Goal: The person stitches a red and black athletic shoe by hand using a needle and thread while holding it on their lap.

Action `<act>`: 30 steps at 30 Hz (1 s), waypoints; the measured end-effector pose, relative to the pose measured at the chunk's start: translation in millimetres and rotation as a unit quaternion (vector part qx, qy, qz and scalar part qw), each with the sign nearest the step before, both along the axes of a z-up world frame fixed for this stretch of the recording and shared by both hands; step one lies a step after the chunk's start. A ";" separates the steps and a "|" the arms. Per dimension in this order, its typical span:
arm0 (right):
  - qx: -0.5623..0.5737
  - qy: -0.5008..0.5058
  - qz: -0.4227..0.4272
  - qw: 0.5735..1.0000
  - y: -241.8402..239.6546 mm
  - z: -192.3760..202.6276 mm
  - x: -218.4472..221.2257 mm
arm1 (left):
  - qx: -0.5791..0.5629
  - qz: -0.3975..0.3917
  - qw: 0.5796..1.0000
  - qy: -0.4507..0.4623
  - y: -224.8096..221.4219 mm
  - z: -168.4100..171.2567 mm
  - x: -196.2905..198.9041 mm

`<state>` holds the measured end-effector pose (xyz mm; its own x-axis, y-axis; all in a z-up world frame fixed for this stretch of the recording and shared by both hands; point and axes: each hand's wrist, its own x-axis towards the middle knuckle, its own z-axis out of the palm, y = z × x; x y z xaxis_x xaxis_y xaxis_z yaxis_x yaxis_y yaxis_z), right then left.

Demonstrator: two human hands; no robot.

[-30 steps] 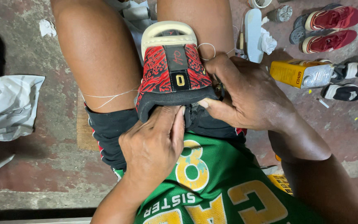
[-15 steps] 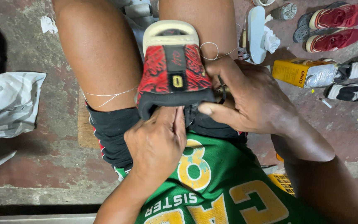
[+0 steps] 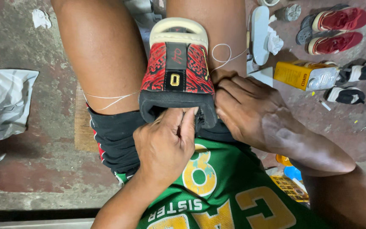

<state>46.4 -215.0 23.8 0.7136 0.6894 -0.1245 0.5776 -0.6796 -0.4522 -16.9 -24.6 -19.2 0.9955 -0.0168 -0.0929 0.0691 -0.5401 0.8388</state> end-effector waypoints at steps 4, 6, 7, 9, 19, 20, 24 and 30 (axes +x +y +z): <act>-0.006 -0.028 0.049 0.998 -4.5 -15.0 7.8 | -0.012 -0.001 1.000 -0.007 -1.6 -2.6 -1.6; -0.013 -0.041 0.072 0.997 -8.7 -18.0 8.0 | -0.019 -0.003 1.000 -0.007 -1.4 -3.7 -2.9; -0.014 -0.046 0.077 0.996 -10.4 -18.9 8.2 | -0.024 -0.002 1.000 -0.016 -1.4 -3.9 -3.0; -0.016 -0.050 0.081 0.995 -13.6 -20.7 8.6 | -0.027 -0.004 0.999 -0.020 -1.7 -5.5 -1.9; -0.017 -0.044 0.060 0.997 -19.0 -20.8 8.3 | -0.016 -0.012 1.000 -0.016 -4.8 -11.1 -4.7; -0.024 -0.042 0.061 0.997 -19.3 -20.7 8.6 | -0.019 -0.007 0.999 -0.025 -5.8 -11.7 -4.5; -0.036 -0.048 0.063 0.996 -20.2 -19.0 10.9 | -0.024 -0.003 0.999 -0.020 -8.0 -13.6 -4.8; -0.064 -0.021 0.081 0.994 -25.2 -21.7 14.0 | 0.002 -0.013 1.000 -0.020 -8.6 -13.5 -8.2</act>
<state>60.4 -240.3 2.1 0.6002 0.7766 -0.1911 0.7014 -0.6260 -0.3410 -25.1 -33.2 -32.7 0.9977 -0.0430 -0.0523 0.0204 -0.5452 0.8381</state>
